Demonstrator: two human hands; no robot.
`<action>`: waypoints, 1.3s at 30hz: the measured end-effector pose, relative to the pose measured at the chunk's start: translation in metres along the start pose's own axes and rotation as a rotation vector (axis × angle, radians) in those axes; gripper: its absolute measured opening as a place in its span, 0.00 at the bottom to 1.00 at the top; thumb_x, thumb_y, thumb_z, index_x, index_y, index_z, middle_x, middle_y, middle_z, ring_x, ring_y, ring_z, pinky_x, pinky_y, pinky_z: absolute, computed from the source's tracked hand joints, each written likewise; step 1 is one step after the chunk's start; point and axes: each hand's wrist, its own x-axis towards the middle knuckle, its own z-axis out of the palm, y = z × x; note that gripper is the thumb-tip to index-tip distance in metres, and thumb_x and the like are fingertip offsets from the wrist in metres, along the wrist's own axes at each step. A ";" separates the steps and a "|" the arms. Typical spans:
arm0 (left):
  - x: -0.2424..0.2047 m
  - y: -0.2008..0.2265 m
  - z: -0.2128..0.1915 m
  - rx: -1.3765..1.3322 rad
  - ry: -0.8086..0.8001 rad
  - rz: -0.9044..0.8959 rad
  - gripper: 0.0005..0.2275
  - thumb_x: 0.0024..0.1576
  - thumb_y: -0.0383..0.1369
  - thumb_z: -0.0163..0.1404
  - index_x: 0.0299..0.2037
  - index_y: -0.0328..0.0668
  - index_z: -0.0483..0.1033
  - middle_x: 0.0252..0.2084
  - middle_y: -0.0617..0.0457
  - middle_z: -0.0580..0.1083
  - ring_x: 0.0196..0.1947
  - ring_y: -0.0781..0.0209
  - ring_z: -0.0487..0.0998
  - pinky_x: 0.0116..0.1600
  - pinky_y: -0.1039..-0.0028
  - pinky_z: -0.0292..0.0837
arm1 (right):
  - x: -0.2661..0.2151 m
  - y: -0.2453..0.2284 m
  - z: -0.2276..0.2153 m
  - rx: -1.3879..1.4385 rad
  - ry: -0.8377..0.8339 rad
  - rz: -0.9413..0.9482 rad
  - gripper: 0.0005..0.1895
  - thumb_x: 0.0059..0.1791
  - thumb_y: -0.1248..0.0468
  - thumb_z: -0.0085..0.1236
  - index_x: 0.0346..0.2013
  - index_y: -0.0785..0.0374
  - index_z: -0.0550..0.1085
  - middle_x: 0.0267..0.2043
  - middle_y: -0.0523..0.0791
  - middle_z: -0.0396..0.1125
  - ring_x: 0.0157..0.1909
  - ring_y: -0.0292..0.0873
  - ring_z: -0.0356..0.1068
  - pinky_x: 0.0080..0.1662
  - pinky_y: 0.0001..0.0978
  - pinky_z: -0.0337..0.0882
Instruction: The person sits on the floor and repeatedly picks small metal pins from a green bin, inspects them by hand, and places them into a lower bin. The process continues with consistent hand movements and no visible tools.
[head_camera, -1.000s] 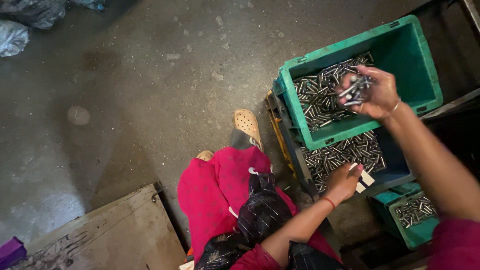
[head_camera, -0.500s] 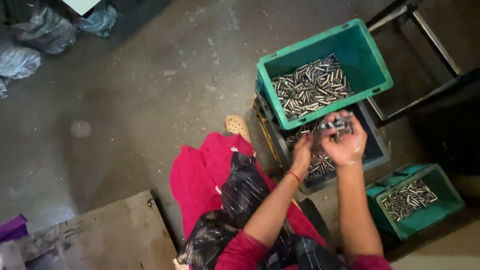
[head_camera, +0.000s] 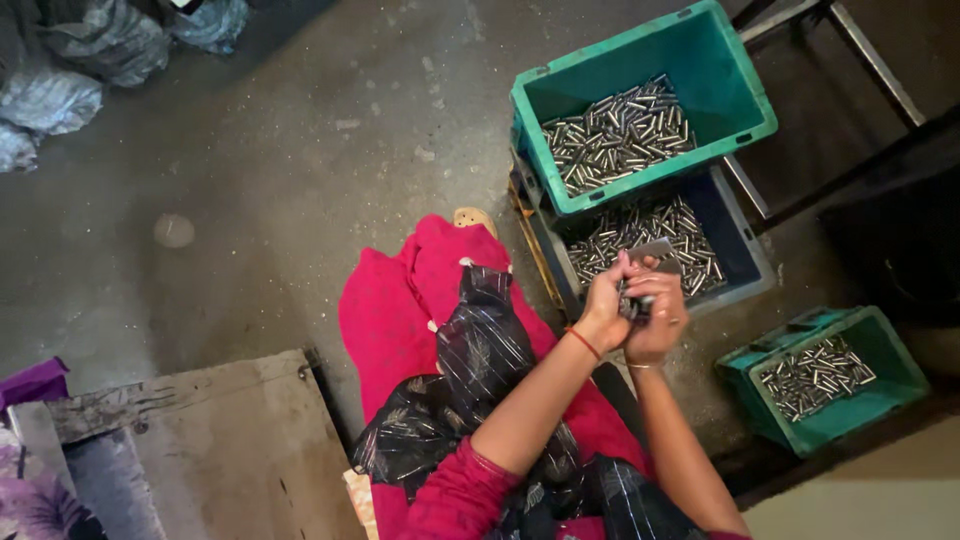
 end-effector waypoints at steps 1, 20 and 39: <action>0.001 0.003 0.000 -0.040 -0.025 -0.032 0.16 0.77 0.44 0.44 0.52 0.35 0.73 0.47 0.53 0.76 0.47 0.63 0.75 0.61 0.68 0.71 | 0.002 -0.005 0.002 -0.096 -0.043 -0.008 0.25 0.58 0.53 0.36 0.32 0.69 0.74 0.40 0.51 0.71 0.50 0.51 0.72 0.67 0.52 0.67; 0.027 0.016 -0.018 0.086 0.015 -0.190 0.19 0.68 0.48 0.37 0.55 0.43 0.70 0.55 0.45 0.73 0.54 0.49 0.76 0.60 0.53 0.73 | 0.053 0.020 0.021 -0.650 -0.369 -0.108 0.15 0.55 0.60 0.48 0.28 0.61 0.77 0.35 0.47 0.70 0.42 0.53 0.70 0.48 0.45 0.65; 0.043 0.022 -0.034 0.300 0.263 -0.138 0.17 0.66 0.48 0.40 0.35 0.47 0.73 0.29 0.54 0.74 0.24 0.63 0.74 0.25 0.73 0.66 | 0.058 -0.005 0.011 -0.527 -0.221 0.157 0.08 0.59 0.60 0.55 0.43 0.61 0.78 0.37 0.42 0.73 0.38 0.38 0.70 0.42 0.28 0.69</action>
